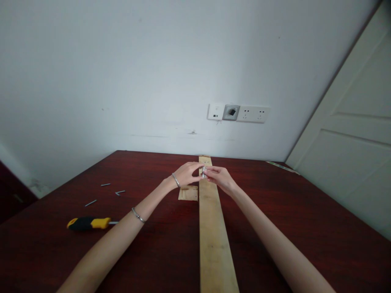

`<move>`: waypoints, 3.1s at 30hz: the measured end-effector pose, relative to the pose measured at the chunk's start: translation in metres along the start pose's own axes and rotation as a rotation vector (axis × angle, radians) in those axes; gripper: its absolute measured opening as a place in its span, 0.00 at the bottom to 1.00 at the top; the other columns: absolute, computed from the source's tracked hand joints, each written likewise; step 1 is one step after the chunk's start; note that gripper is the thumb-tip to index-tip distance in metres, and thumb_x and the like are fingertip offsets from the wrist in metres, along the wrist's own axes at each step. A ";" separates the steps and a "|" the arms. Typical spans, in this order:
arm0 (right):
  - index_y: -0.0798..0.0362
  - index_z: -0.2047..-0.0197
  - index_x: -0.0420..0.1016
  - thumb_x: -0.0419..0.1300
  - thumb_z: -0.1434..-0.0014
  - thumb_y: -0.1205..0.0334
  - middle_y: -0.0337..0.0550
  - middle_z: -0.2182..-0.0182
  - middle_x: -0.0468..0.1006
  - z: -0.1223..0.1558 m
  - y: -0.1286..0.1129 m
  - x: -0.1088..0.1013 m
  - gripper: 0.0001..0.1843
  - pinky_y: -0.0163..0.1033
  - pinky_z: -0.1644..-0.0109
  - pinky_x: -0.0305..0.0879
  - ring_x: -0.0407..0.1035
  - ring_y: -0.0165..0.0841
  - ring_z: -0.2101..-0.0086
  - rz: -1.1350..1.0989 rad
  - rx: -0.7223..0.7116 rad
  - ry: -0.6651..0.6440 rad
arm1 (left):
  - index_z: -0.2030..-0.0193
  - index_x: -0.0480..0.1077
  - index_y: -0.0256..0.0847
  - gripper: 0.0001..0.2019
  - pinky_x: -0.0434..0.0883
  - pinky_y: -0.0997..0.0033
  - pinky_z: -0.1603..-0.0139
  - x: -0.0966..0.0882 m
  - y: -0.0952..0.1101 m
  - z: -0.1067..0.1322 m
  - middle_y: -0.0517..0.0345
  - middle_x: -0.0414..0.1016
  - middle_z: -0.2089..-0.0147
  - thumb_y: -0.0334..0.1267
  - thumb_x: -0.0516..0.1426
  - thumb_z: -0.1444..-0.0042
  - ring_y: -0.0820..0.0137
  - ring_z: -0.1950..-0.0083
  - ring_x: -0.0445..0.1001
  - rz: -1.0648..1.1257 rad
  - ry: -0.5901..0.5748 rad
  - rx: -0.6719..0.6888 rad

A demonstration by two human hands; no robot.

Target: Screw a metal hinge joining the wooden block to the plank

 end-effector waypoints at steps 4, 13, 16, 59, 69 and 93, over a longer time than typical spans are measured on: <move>0.57 0.70 0.79 0.73 0.66 0.55 0.42 0.74 0.79 0.002 0.000 0.002 0.19 0.29 0.71 0.67 0.70 0.25 0.75 0.013 0.026 -0.020 | 0.44 0.65 0.39 0.23 0.66 0.61 0.42 0.001 0.002 0.001 0.48 0.72 0.45 0.39 0.59 0.47 0.64 0.44 0.70 0.028 -0.004 0.001; 0.56 0.69 0.78 0.72 0.64 0.55 0.42 0.74 0.80 0.002 -0.001 0.003 0.19 0.32 0.71 0.67 0.71 0.27 0.75 0.107 -0.008 0.027 | 0.46 0.66 0.39 0.23 0.66 0.62 0.42 0.005 -0.001 0.003 0.48 0.71 0.44 0.39 0.61 0.50 0.64 0.44 0.70 0.095 0.034 -0.032; 0.56 0.71 0.78 0.72 0.65 0.55 0.41 0.75 0.79 0.001 0.000 0.004 0.18 0.33 0.69 0.68 0.71 0.27 0.76 0.099 -0.011 0.026 | 0.48 0.67 0.38 0.22 0.67 0.62 0.42 0.006 -0.002 0.004 0.48 0.72 0.46 0.39 0.61 0.50 0.63 0.44 0.70 0.077 0.053 -0.037; 0.58 0.69 0.80 0.71 0.58 0.61 0.43 0.73 0.81 0.006 -0.009 0.000 0.12 0.27 0.65 0.71 0.74 0.24 0.74 -0.114 0.102 -0.092 | 0.47 0.70 0.39 0.24 0.68 0.64 0.44 0.000 -0.003 0.004 0.49 0.75 0.49 0.38 0.64 0.53 0.61 0.47 0.73 0.541 0.155 -0.114; 0.59 0.74 0.78 0.70 0.59 0.63 0.43 0.76 0.80 0.003 -0.018 -0.004 0.09 0.33 0.64 0.75 0.75 0.29 0.74 0.000 -0.049 0.121 | 0.47 0.69 0.39 0.23 0.70 0.63 0.50 -0.001 -0.007 0.006 0.46 0.73 0.49 0.35 0.63 0.52 0.63 0.50 0.72 0.379 0.336 -0.116; 0.56 0.63 0.78 0.63 0.51 0.49 0.46 0.70 0.80 0.023 -0.037 0.020 0.19 0.35 0.78 0.74 0.75 0.34 0.74 0.455 -0.392 0.121 | 0.67 0.77 0.31 0.13 0.74 0.66 0.60 0.025 -0.001 0.004 0.50 0.79 0.66 0.40 0.67 0.57 0.68 0.66 0.76 1.395 0.421 -0.622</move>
Point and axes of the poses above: each hand's wrist, its own z-axis away from the middle knuckle, its own x-axis out of the palm, y = z × x, the point moved 4 cm from there along -z, towards the middle knuckle
